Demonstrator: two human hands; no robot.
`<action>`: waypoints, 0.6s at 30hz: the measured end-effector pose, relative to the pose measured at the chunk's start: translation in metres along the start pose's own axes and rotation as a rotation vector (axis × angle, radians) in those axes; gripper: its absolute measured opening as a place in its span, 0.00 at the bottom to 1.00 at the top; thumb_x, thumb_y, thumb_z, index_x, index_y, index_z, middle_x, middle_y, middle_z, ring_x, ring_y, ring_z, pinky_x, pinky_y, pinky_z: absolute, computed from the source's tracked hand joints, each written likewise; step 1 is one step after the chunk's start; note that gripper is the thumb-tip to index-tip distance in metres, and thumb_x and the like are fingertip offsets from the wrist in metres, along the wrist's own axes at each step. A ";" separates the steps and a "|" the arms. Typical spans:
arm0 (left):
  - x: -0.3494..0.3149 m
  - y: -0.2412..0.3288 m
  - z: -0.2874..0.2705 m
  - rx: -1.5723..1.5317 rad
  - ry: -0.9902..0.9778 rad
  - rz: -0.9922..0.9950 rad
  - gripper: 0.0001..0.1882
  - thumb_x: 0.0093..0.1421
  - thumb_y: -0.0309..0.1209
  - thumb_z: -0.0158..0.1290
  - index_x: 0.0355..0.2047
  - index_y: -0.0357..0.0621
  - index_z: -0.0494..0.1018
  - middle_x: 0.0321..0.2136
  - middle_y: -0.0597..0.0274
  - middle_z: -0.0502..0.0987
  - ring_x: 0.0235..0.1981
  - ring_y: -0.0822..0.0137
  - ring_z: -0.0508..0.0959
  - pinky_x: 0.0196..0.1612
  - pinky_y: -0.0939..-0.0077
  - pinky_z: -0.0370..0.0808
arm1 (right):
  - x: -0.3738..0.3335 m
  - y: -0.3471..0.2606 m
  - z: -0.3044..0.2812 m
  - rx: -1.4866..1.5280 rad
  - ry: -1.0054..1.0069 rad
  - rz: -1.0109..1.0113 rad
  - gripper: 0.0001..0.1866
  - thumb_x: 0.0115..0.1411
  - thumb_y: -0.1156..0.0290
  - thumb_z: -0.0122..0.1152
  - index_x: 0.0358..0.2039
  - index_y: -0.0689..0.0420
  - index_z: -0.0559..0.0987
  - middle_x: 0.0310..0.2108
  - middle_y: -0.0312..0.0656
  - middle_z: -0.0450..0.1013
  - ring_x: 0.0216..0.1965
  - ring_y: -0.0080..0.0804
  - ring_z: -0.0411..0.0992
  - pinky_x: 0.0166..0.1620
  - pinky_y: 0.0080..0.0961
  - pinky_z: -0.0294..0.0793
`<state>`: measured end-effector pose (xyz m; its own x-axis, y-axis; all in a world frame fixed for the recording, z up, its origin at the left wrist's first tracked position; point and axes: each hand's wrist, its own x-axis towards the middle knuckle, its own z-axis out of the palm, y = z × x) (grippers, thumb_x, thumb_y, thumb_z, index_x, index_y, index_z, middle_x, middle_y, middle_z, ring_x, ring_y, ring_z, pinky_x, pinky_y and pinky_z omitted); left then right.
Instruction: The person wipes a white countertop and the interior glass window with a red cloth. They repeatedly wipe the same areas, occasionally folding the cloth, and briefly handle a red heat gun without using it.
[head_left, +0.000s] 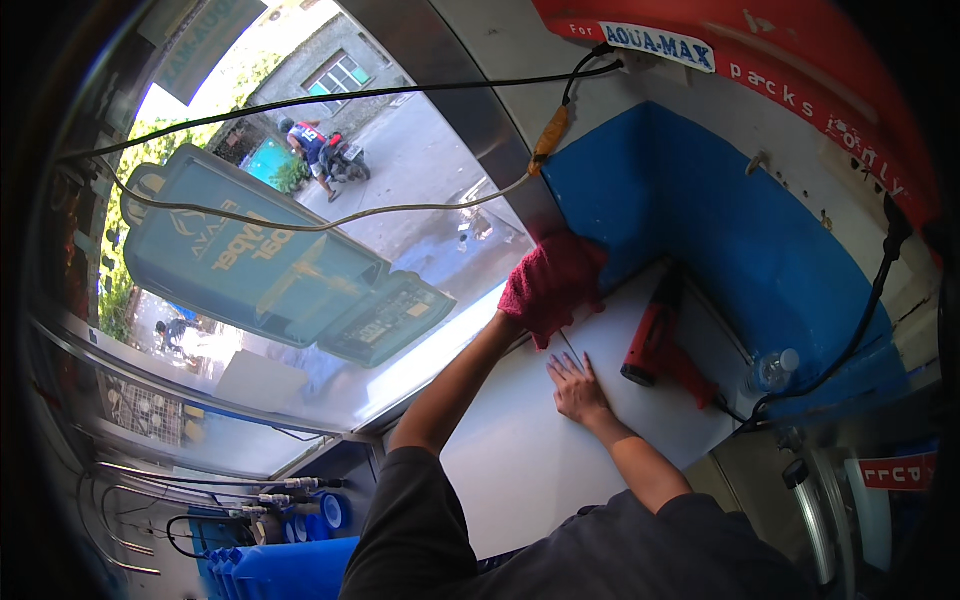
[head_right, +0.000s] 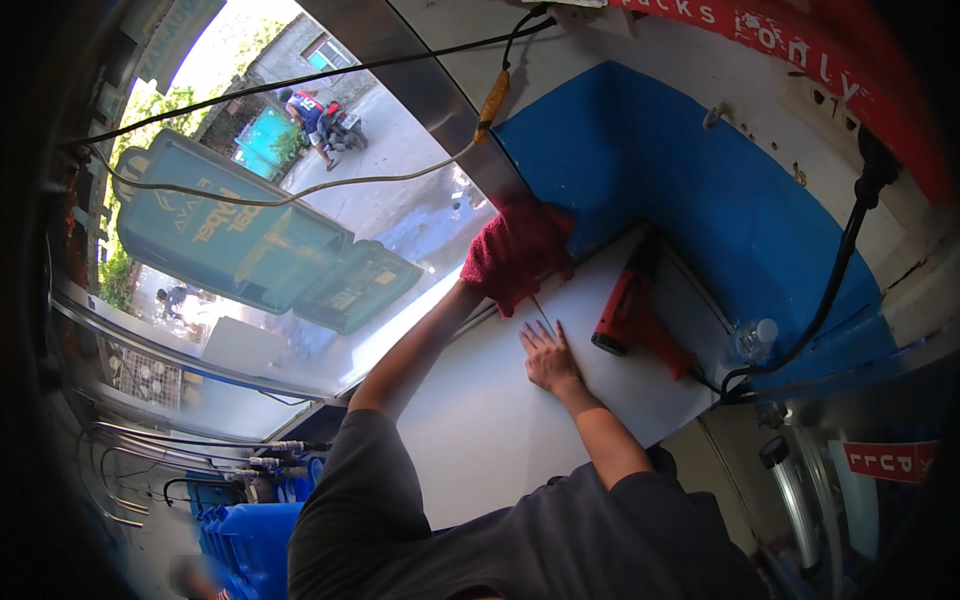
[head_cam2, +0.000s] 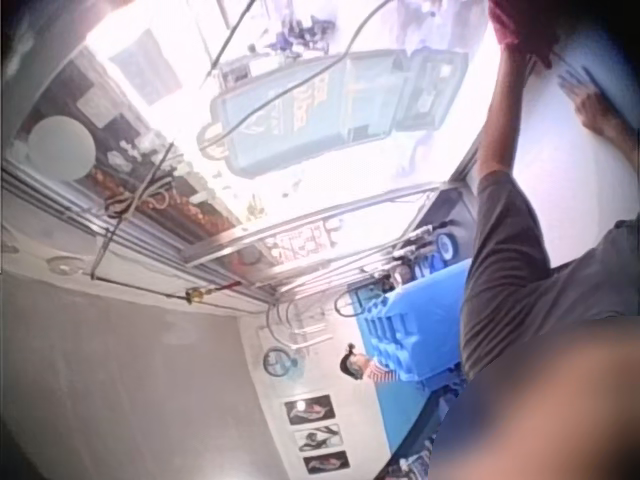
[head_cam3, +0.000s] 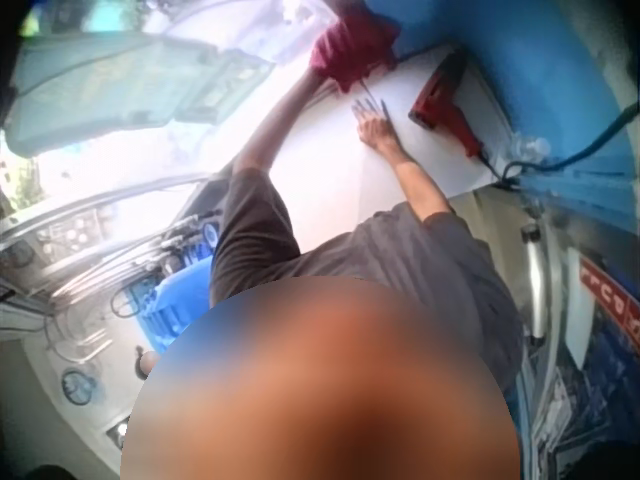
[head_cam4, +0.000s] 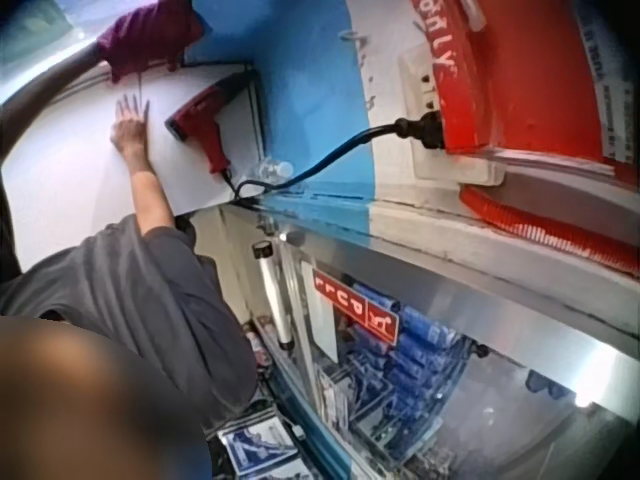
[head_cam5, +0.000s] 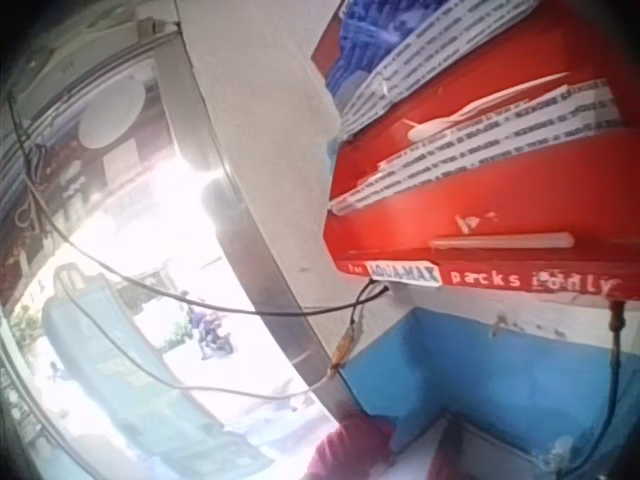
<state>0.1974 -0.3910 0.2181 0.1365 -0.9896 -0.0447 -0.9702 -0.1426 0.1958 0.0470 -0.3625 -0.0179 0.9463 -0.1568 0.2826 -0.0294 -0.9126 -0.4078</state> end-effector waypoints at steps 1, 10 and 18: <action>-0.004 -0.006 -0.001 0.050 0.187 -0.073 0.22 0.55 0.42 0.63 0.47 0.44 0.78 0.53 0.58 0.75 0.53 0.58 0.75 0.59 0.71 0.68 | 0.001 0.001 0.000 0.011 0.000 -0.001 0.30 0.57 0.64 0.53 0.62 0.56 0.70 0.67 0.41 0.62 0.69 0.39 0.57 0.71 0.55 0.43; 0.002 -0.115 0.040 -0.534 0.491 -0.302 0.41 0.61 0.45 0.59 0.68 0.43 0.56 0.69 0.54 0.57 0.70 0.59 0.55 0.72 0.72 0.49 | 0.001 0.002 0.002 0.027 0.015 -0.014 0.30 0.57 0.65 0.52 0.61 0.57 0.70 0.66 0.41 0.64 0.69 0.40 0.57 0.71 0.55 0.42; -0.003 -0.042 0.076 0.384 0.486 -0.092 0.37 0.39 0.45 0.64 0.53 0.48 0.75 0.56 0.45 0.72 0.57 0.44 0.72 0.59 0.59 0.70 | 0.002 0.002 0.002 0.018 0.037 -0.016 0.30 0.56 0.65 0.53 0.61 0.58 0.70 0.65 0.42 0.65 0.68 0.40 0.58 0.71 0.56 0.44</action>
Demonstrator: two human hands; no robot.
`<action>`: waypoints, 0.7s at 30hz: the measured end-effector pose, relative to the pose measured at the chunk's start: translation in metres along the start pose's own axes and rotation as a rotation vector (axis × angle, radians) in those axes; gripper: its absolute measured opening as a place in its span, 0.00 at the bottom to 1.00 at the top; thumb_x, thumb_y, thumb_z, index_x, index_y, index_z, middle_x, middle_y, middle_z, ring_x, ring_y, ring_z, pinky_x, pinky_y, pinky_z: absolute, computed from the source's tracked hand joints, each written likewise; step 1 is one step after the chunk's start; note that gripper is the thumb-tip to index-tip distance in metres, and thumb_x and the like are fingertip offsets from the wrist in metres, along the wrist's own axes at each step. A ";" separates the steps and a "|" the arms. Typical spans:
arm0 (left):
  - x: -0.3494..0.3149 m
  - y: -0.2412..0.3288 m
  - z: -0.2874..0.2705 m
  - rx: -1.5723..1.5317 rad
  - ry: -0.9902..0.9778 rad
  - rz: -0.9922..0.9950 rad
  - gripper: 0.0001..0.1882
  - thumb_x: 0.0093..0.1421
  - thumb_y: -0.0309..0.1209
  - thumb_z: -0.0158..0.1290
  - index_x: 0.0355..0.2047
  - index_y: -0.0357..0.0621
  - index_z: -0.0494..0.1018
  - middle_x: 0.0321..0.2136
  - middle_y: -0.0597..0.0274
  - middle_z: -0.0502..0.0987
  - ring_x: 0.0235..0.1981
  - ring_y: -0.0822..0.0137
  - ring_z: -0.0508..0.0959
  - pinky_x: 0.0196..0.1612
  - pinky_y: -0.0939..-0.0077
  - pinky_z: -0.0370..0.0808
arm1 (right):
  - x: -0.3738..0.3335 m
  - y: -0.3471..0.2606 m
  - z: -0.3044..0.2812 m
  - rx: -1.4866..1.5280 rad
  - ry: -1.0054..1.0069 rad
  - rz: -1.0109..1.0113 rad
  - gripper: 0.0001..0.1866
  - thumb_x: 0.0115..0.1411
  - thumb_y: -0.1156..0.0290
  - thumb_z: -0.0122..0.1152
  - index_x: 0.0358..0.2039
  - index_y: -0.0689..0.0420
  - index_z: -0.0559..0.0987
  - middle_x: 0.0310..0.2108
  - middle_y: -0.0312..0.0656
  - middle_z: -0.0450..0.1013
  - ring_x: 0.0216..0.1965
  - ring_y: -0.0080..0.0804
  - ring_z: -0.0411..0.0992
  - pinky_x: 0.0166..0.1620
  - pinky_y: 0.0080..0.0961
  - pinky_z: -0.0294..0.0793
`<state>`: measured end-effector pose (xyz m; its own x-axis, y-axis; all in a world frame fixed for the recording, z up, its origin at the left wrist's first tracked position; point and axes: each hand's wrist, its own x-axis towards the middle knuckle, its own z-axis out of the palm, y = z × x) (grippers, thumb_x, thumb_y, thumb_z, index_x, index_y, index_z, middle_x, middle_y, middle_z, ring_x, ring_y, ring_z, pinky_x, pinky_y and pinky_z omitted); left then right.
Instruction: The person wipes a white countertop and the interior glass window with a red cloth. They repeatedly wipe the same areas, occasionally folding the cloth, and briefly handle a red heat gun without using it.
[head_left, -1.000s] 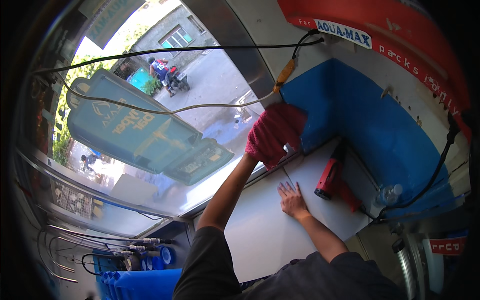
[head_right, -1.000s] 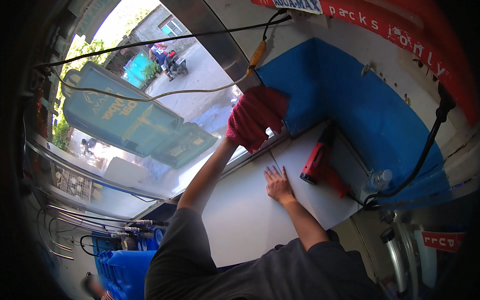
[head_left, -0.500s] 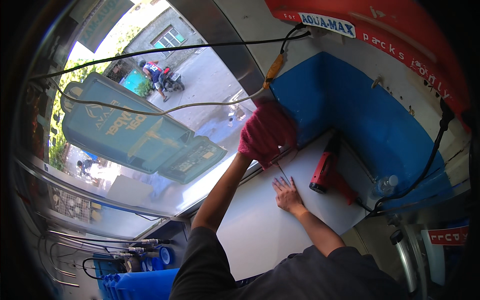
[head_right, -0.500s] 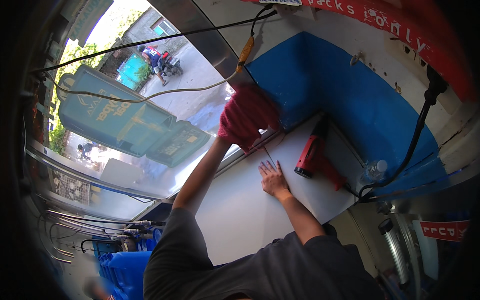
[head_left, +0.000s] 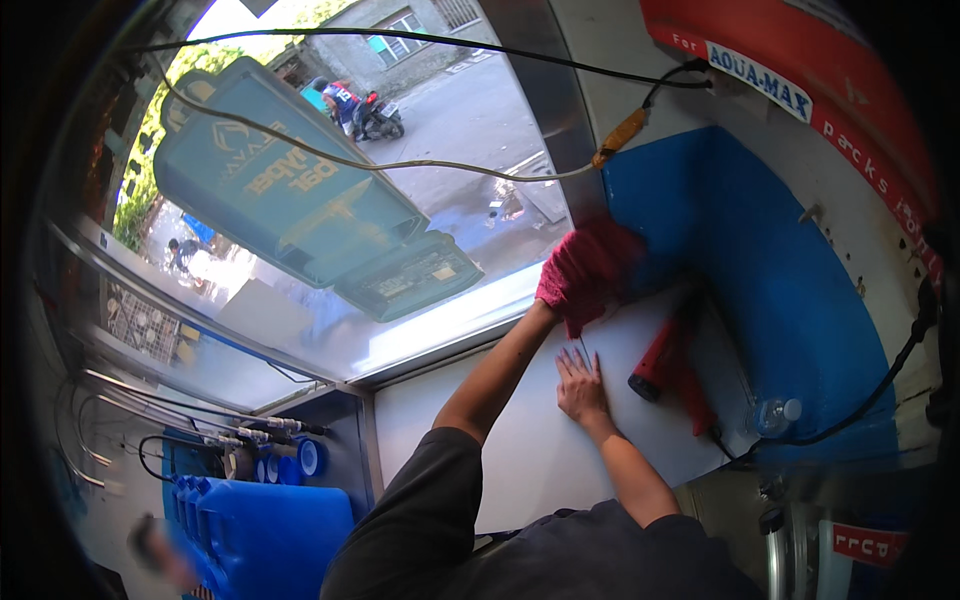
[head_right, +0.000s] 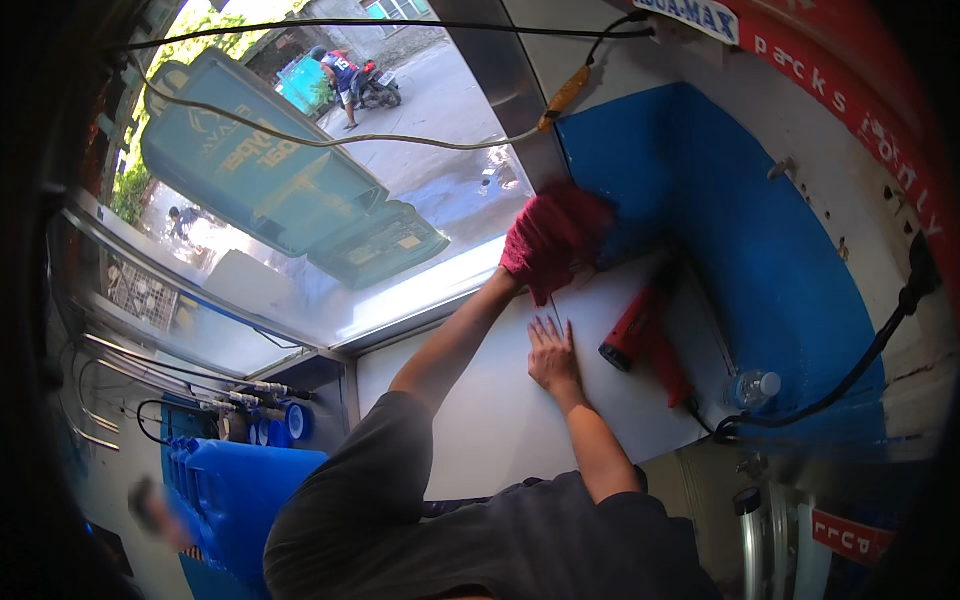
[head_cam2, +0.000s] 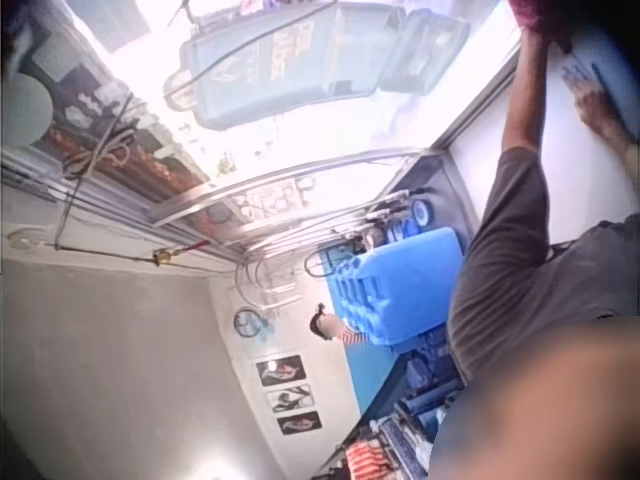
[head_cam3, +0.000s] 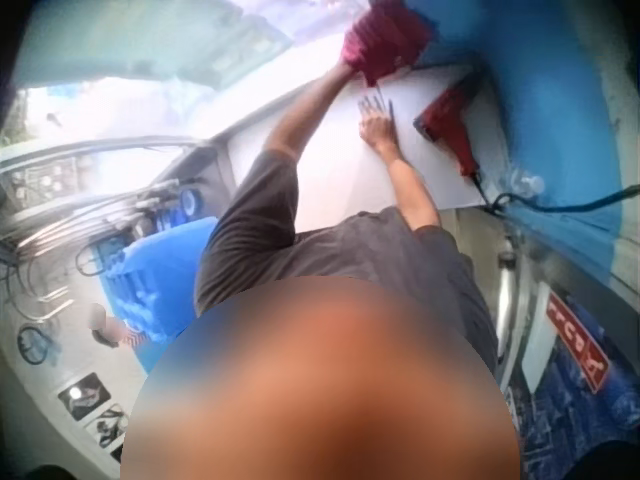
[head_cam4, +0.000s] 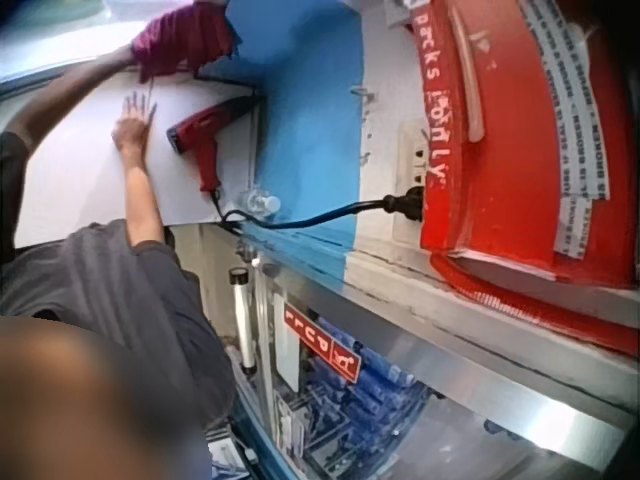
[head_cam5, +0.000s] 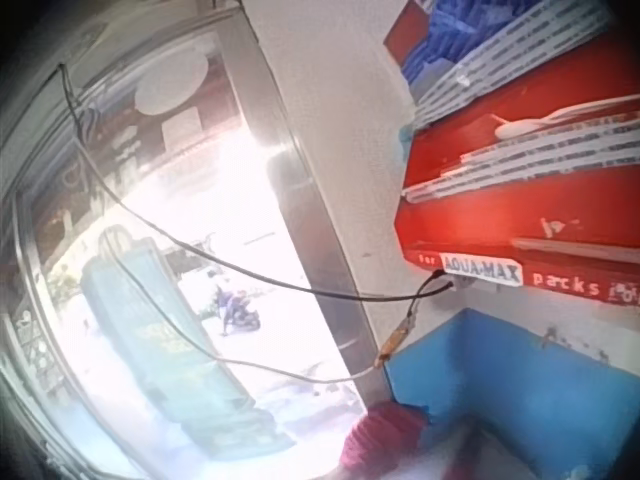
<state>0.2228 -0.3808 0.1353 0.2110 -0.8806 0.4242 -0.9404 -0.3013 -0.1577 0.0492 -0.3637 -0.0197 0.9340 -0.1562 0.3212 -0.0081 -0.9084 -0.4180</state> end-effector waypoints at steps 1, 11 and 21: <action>-0.002 0.010 -0.004 -0.076 -0.068 -0.089 0.32 0.38 0.42 0.64 0.48 0.49 0.77 0.49 0.47 0.75 0.49 0.45 0.76 0.53 0.60 0.74 | 0.000 0.000 0.000 0.029 -0.006 0.003 0.30 0.55 0.67 0.54 0.60 0.58 0.71 0.65 0.43 0.65 0.67 0.41 0.59 0.70 0.56 0.45; -0.063 0.033 -0.002 -0.496 -0.159 -0.507 0.14 0.50 0.41 0.60 0.34 0.49 0.82 0.37 0.51 0.82 0.42 0.56 0.82 0.48 0.64 0.77 | 0.000 0.003 0.008 0.024 0.024 -0.004 0.31 0.56 0.68 0.54 0.63 0.58 0.68 0.64 0.50 0.65 0.64 0.51 0.62 0.70 0.51 0.49; -0.155 -0.056 -0.194 -0.953 0.264 -0.356 0.08 0.41 0.19 0.62 0.24 0.41 0.81 0.36 0.54 0.82 0.36 0.65 0.82 0.39 0.76 0.78 | 0.002 0.008 0.007 -0.038 -0.114 -0.005 0.32 0.57 0.69 0.51 0.64 0.56 0.68 0.68 0.42 0.61 0.71 0.39 0.54 0.72 0.53 0.40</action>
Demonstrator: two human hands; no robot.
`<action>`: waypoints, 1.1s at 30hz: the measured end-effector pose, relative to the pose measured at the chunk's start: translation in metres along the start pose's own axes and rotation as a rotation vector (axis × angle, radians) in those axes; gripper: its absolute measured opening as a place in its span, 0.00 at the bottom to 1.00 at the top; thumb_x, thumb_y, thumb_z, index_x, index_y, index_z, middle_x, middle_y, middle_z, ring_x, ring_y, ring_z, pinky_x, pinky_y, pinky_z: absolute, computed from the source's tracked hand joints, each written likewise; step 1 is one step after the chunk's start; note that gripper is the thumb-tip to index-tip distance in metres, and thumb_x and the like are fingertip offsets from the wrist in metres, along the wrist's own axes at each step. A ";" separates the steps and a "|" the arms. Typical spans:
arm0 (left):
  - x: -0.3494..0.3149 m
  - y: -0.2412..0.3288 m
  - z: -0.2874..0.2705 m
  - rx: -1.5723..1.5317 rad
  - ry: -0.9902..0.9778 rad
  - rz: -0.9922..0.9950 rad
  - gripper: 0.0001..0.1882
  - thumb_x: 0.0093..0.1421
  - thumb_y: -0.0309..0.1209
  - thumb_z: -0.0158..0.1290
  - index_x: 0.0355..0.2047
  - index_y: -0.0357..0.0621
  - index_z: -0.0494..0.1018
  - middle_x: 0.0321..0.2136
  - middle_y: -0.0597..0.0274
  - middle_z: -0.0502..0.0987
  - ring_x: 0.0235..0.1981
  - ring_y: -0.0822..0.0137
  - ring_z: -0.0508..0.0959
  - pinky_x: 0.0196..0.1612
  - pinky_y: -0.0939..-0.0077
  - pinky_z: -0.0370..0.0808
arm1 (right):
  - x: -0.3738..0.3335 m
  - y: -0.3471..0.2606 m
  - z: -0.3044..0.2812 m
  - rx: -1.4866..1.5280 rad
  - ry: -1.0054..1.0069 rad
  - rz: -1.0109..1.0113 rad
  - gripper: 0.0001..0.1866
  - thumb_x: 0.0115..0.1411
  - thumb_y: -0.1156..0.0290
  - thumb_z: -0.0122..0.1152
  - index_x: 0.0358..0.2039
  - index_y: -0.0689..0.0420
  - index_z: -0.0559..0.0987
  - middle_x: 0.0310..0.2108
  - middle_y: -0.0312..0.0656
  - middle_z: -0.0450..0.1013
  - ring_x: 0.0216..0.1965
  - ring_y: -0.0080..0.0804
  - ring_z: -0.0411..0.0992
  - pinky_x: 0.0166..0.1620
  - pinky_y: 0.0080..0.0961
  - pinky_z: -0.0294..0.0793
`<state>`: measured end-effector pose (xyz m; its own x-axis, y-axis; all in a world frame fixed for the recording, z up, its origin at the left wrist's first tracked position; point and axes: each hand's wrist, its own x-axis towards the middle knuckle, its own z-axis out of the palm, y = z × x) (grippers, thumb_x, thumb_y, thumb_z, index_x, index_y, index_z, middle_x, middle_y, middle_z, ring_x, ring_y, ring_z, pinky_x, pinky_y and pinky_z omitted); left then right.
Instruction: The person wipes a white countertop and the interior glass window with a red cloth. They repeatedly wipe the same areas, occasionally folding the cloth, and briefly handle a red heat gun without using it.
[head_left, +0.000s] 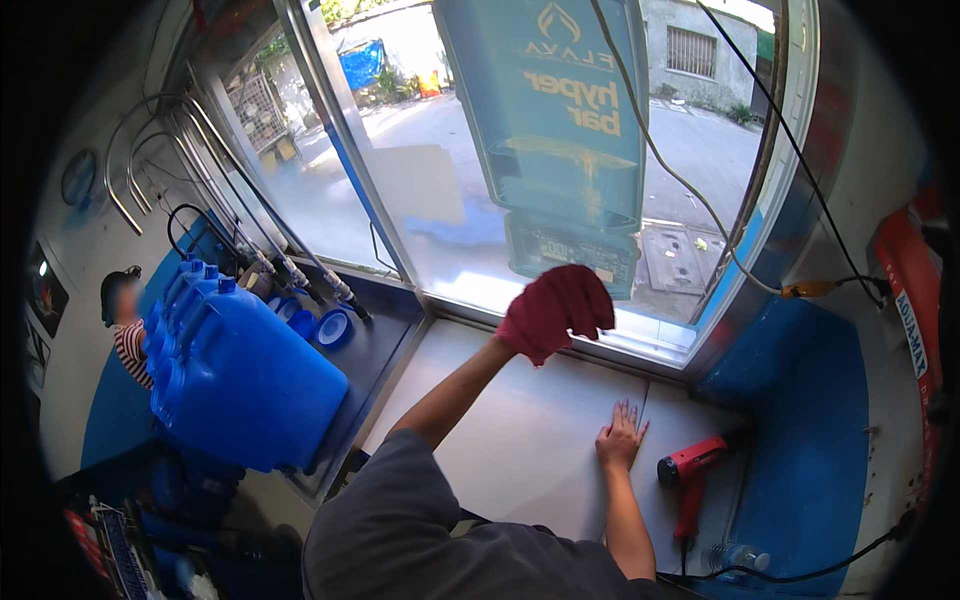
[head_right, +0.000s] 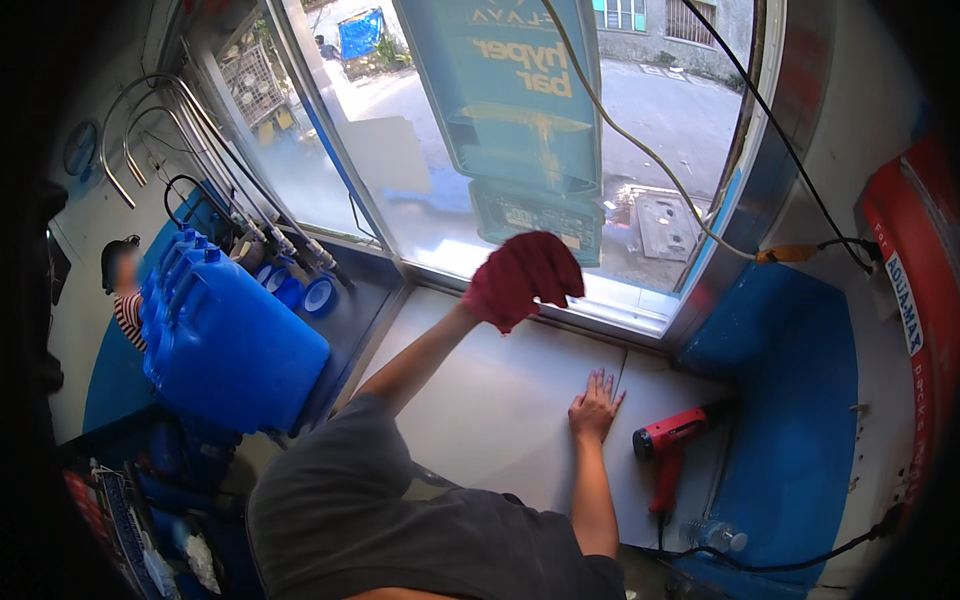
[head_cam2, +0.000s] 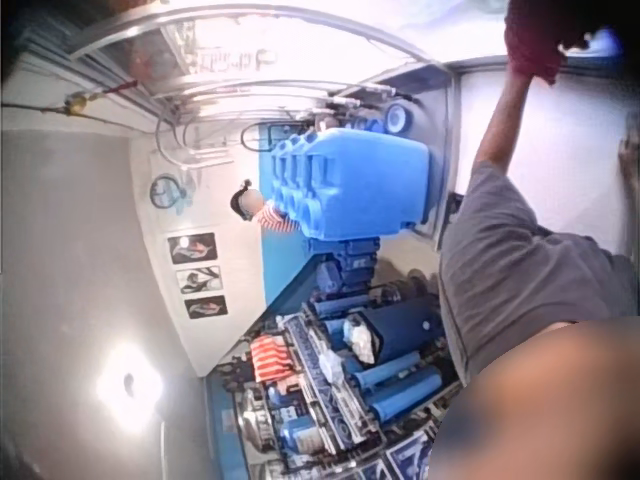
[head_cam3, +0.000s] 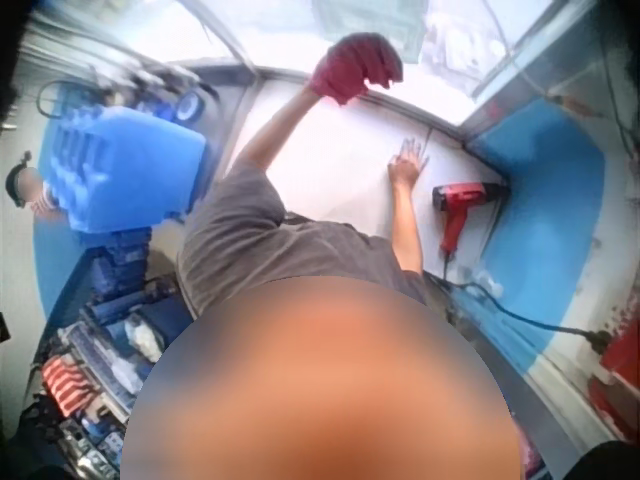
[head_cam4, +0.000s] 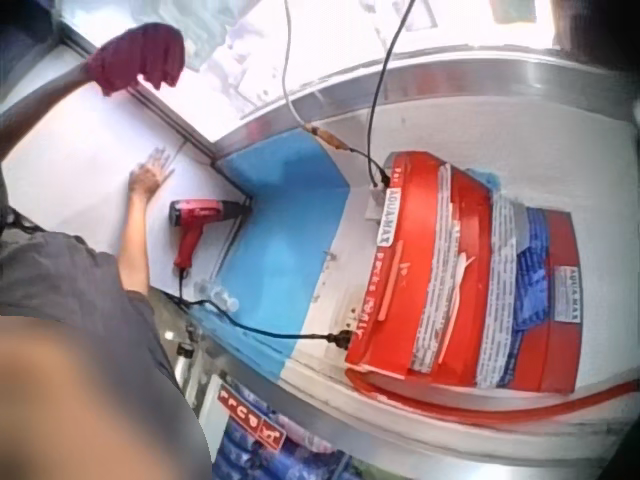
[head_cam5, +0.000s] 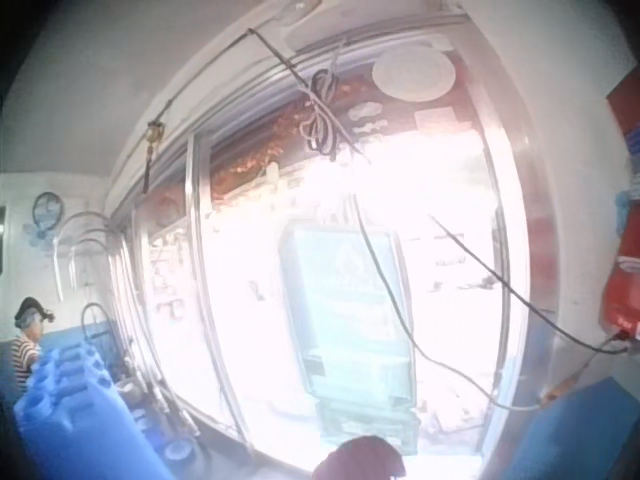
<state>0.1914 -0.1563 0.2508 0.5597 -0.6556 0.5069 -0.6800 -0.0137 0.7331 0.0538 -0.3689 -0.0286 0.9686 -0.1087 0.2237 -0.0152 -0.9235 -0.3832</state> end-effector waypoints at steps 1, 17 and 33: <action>0.004 0.015 -0.030 0.050 0.000 0.281 0.06 0.40 0.20 0.62 0.21 0.42 0.78 0.32 0.55 0.81 0.33 0.64 0.81 0.36 0.74 0.78 | 0.000 -0.001 -0.001 -0.010 0.008 0.001 0.32 0.57 0.69 0.51 0.64 0.57 0.67 0.68 0.41 0.61 0.71 0.40 0.54 0.72 0.53 0.40; -0.069 0.021 -0.324 1.120 1.189 0.184 0.08 0.52 0.28 0.61 0.31 0.43 0.73 0.38 0.54 0.75 0.40 0.56 0.76 0.45 0.64 0.74 | -0.002 -0.011 -0.013 -0.023 -0.019 0.045 0.31 0.57 0.71 0.50 0.64 0.56 0.68 0.68 0.41 0.61 0.70 0.40 0.56 0.72 0.50 0.41; -0.135 -0.081 0.032 0.574 0.103 -0.127 0.19 0.52 0.34 0.57 0.44 0.45 0.72 0.42 0.54 0.73 0.51 0.55 0.72 0.57 0.58 0.67 | -0.002 -0.007 -0.010 -0.034 -0.034 0.055 0.32 0.56 0.70 0.50 0.64 0.56 0.68 0.68 0.42 0.61 0.70 0.41 0.56 0.72 0.51 0.40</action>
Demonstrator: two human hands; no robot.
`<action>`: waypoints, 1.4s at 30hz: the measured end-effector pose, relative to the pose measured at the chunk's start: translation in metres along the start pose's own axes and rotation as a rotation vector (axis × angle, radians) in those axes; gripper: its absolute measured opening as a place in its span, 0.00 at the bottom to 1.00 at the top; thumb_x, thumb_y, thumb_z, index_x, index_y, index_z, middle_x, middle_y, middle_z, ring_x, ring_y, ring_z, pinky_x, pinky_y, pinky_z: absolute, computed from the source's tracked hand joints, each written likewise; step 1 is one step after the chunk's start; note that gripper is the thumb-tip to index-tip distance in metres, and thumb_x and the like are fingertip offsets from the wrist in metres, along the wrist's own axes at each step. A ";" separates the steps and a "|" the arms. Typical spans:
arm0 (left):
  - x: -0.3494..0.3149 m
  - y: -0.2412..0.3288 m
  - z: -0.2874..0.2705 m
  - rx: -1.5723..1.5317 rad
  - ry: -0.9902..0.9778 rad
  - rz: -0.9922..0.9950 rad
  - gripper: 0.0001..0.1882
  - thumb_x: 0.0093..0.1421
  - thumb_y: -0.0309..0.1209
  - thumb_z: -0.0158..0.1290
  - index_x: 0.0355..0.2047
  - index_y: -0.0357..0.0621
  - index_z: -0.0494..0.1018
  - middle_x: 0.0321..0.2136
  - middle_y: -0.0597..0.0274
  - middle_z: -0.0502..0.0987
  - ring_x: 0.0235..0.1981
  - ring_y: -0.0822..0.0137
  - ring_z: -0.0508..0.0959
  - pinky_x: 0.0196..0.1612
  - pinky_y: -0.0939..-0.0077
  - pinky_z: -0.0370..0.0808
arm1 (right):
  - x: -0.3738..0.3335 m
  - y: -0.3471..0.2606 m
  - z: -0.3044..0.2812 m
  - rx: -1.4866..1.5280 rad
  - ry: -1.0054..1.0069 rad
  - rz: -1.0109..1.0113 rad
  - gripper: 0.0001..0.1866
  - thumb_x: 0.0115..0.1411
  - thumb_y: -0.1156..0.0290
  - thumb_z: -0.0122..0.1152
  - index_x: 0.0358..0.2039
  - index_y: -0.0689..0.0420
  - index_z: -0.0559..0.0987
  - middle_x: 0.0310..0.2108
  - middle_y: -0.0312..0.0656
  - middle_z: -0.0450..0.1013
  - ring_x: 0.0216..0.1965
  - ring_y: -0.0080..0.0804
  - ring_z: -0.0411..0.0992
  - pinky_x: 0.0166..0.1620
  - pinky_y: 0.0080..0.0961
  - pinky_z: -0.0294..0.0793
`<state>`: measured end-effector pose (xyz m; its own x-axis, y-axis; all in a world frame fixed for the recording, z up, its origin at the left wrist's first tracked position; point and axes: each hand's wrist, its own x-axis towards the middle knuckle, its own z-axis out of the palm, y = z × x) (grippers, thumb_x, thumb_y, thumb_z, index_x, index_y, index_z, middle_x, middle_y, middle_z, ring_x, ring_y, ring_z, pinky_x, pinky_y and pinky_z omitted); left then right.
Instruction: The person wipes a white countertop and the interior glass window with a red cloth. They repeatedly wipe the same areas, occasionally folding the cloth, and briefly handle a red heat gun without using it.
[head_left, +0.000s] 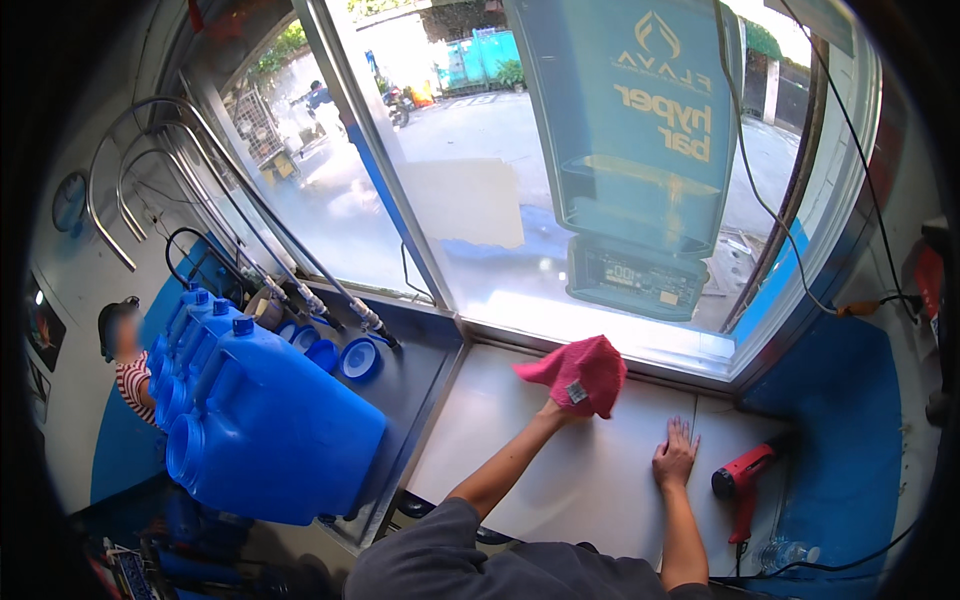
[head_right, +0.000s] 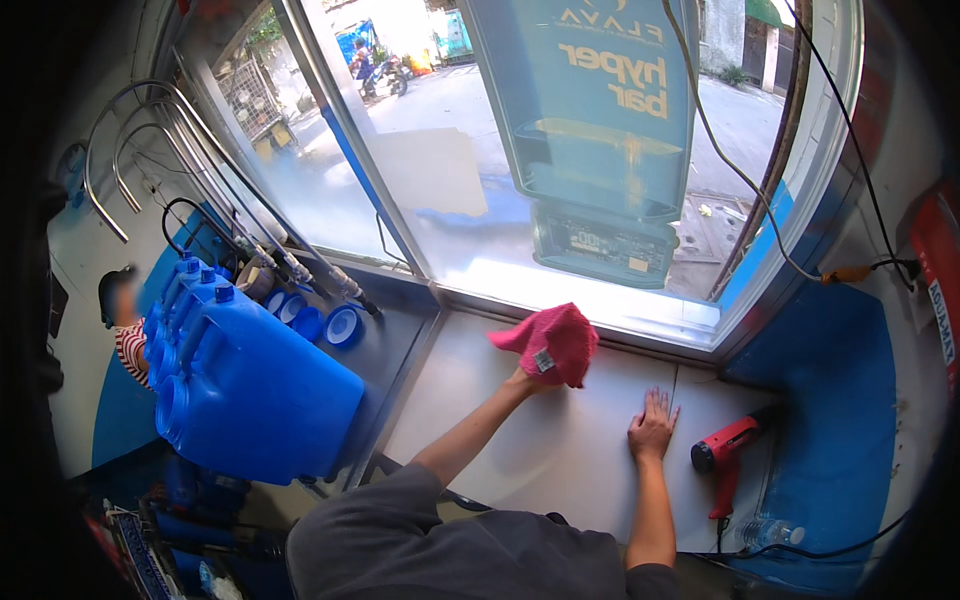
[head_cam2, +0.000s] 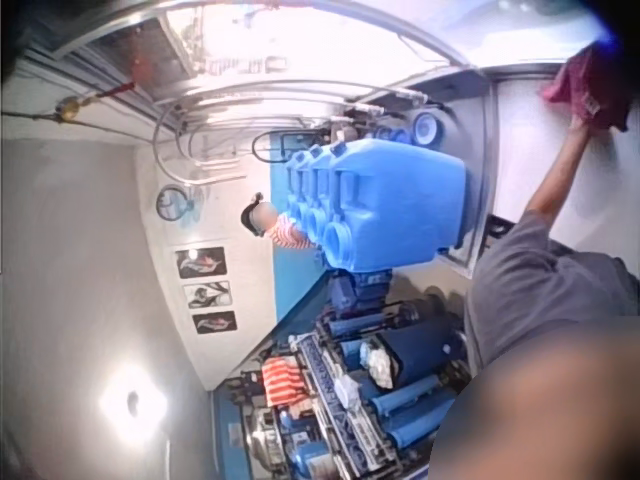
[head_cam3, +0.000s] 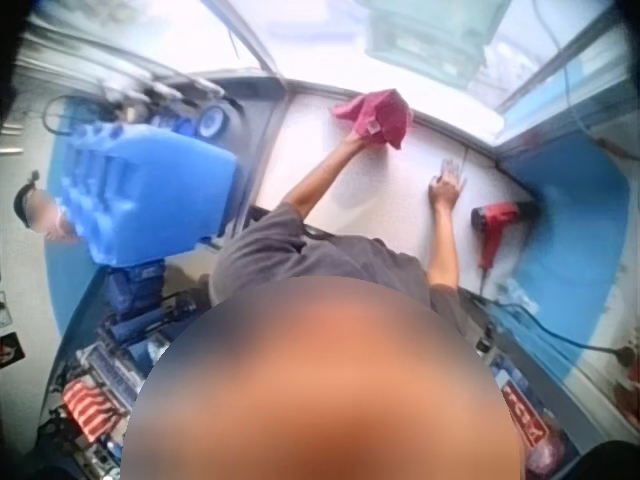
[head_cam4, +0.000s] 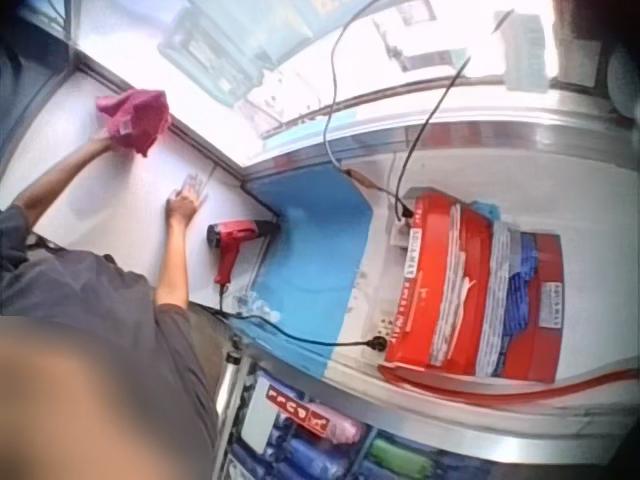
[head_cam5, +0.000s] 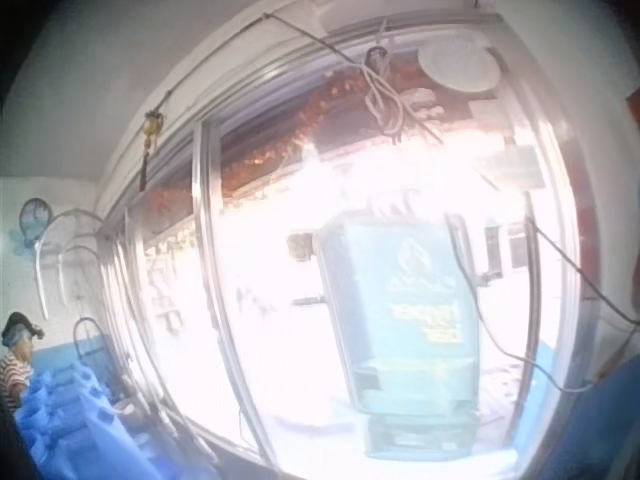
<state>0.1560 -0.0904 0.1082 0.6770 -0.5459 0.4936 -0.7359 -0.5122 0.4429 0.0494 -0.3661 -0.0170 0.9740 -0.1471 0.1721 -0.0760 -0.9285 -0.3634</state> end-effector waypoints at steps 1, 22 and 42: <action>0.015 0.016 0.002 -0.021 -0.083 0.025 0.18 0.51 0.34 0.57 0.43 0.45 0.72 0.41 0.54 0.73 0.50 0.55 0.73 0.56 0.58 0.68 | 0.001 0.000 0.000 0.000 0.003 -0.004 0.32 0.56 0.70 0.50 0.64 0.56 0.68 0.68 0.42 0.61 0.70 0.41 0.56 0.72 0.51 0.41; 0.168 0.077 0.202 0.010 -0.289 0.040 0.12 0.48 0.36 0.55 0.29 0.40 0.74 0.24 0.45 0.78 0.29 0.46 0.79 0.34 0.53 0.75 | 0.003 -0.006 -0.003 0.058 0.127 -0.051 0.31 0.55 0.74 0.53 0.62 0.57 0.69 0.66 0.42 0.64 0.68 0.42 0.58 0.70 0.55 0.49; -0.057 -0.142 -0.040 0.442 0.103 -0.655 0.15 0.49 0.33 0.55 0.38 0.42 0.76 0.34 0.43 0.80 0.40 0.42 0.78 0.45 0.51 0.75 | 0.003 -0.003 -0.004 0.036 0.064 -0.035 0.31 0.56 0.70 0.51 0.63 0.56 0.70 0.67 0.41 0.63 0.69 0.39 0.57 0.73 0.50 0.41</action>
<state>0.2212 0.0405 0.0473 0.9500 0.0100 0.3122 -0.1018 -0.9350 0.3398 0.0518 -0.3649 -0.0122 0.9603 -0.1371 0.2428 -0.0332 -0.9208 -0.3886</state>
